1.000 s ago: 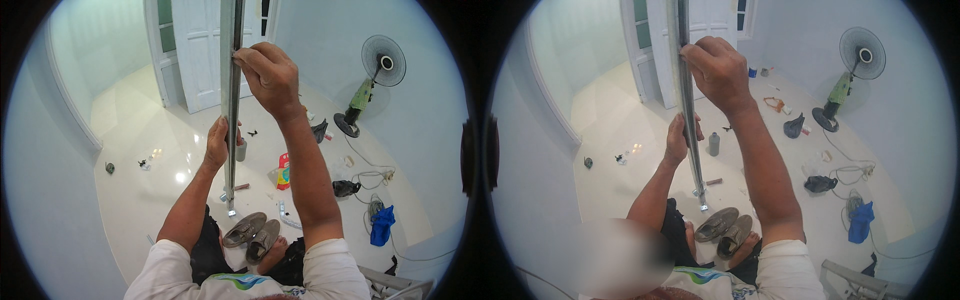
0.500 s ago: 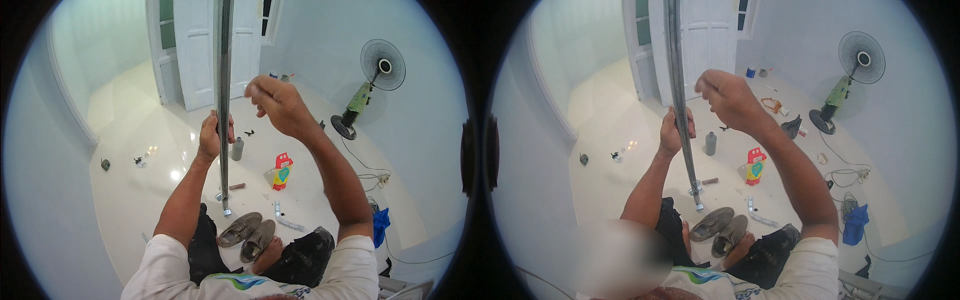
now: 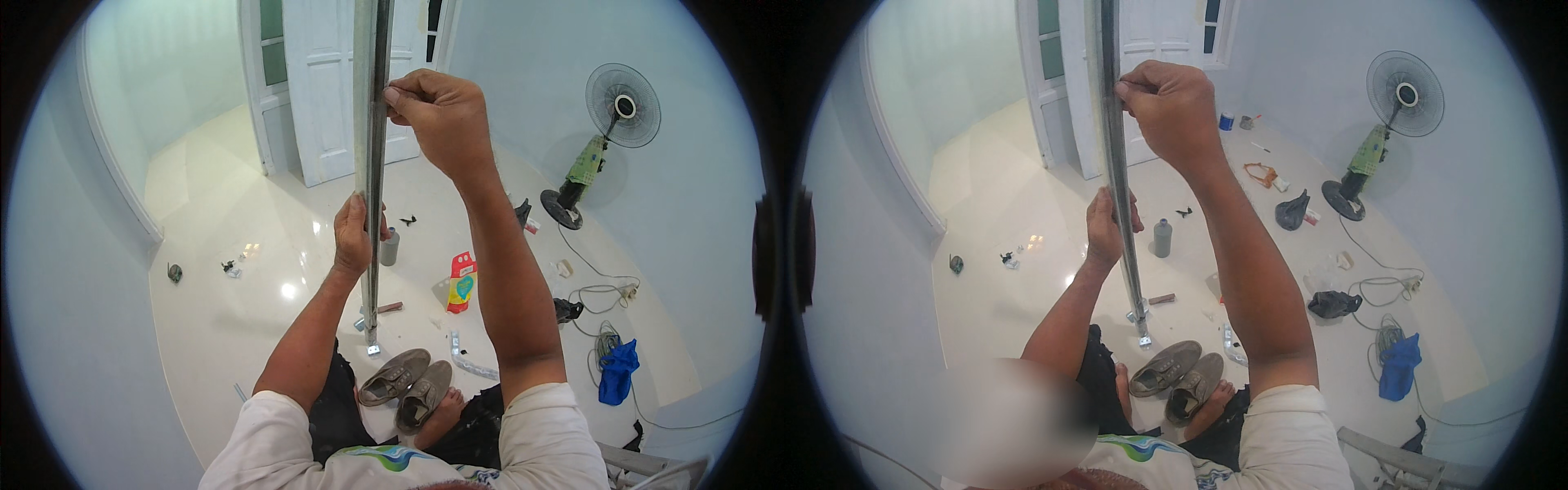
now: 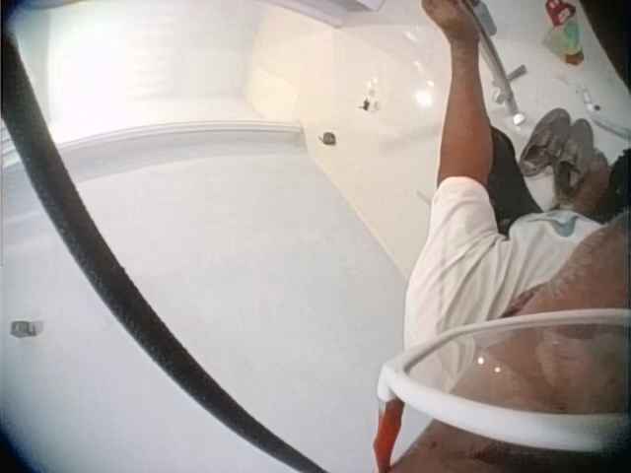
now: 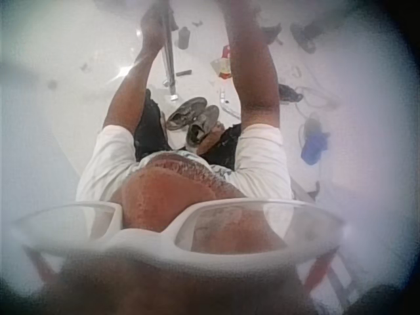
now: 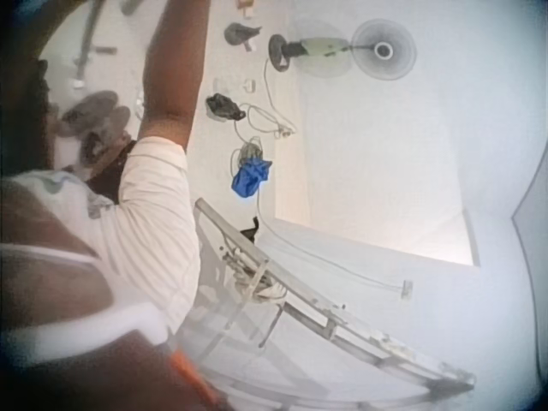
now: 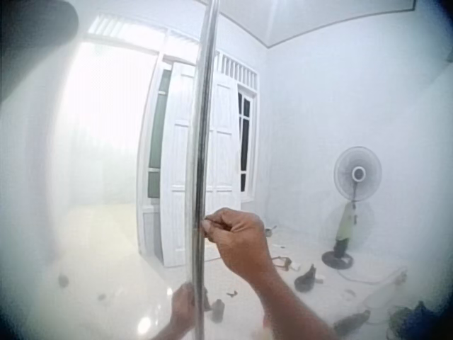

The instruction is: The person sits on the floor and assembles two long metal rods by inserting small fasteners into pre-drilled holes along their length. The person handles the rods and fasteners by hand, occasionally picking up additional fasteners from the floor.

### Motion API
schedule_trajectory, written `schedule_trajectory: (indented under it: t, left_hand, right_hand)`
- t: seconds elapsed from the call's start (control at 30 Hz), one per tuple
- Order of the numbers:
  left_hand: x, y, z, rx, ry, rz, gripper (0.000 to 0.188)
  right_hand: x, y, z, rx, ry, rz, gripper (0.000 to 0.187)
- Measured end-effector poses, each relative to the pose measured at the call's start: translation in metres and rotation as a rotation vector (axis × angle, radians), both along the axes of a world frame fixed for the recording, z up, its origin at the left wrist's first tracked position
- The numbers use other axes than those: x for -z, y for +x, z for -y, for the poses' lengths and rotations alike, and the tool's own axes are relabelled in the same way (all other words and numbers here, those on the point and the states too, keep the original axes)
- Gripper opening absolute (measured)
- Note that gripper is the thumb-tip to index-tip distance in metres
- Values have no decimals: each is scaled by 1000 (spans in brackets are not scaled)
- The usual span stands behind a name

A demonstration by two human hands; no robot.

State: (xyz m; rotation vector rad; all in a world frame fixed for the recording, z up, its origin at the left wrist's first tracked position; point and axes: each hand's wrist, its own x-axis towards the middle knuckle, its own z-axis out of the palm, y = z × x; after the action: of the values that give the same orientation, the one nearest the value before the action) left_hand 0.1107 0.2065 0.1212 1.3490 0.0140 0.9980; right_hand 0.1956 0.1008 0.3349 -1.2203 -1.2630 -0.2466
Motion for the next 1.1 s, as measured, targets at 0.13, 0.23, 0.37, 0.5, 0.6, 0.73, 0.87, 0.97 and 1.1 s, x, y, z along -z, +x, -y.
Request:
schedule_trajectory:
  t: [0.13,0.23,0.37,0.5,0.6,0.73,0.87,0.97,1.1]
  left_hand:
    - [-1,-3,-6,79,-24,1,69]
    - [-1,-5,-9,153,-10,18,69]
    - [-7,-11,-13,333,-48,8,74]
    - [-10,-14,-20,410,-14,0,78]
    - [-10,-15,-21,447,-21,8,80]
    - [-10,-15,-23,469,-9,-1,82]
    - [-9,-13,-28,500,11,27,83]
    - [-5,-13,-33,488,36,37,84]
    - [-7,-11,-46,560,65,114,68]
  right_hand:
    - [-6,-4,4,-152,2,-216,13]
    - [-9,-5,3,-35,-31,-128,14]
    - [-11,-16,1,-145,148,-235,17]
    - [-8,-13,-2,-106,172,-36,14]
    - [0,-2,-13,109,308,309,6]
    - [2,-1,-20,348,406,651,9]
    - [15,1,-11,163,139,448,9]
    - [29,-7,2,-112,-45,98,15]
    - [37,-7,20,-425,-85,-318,21]
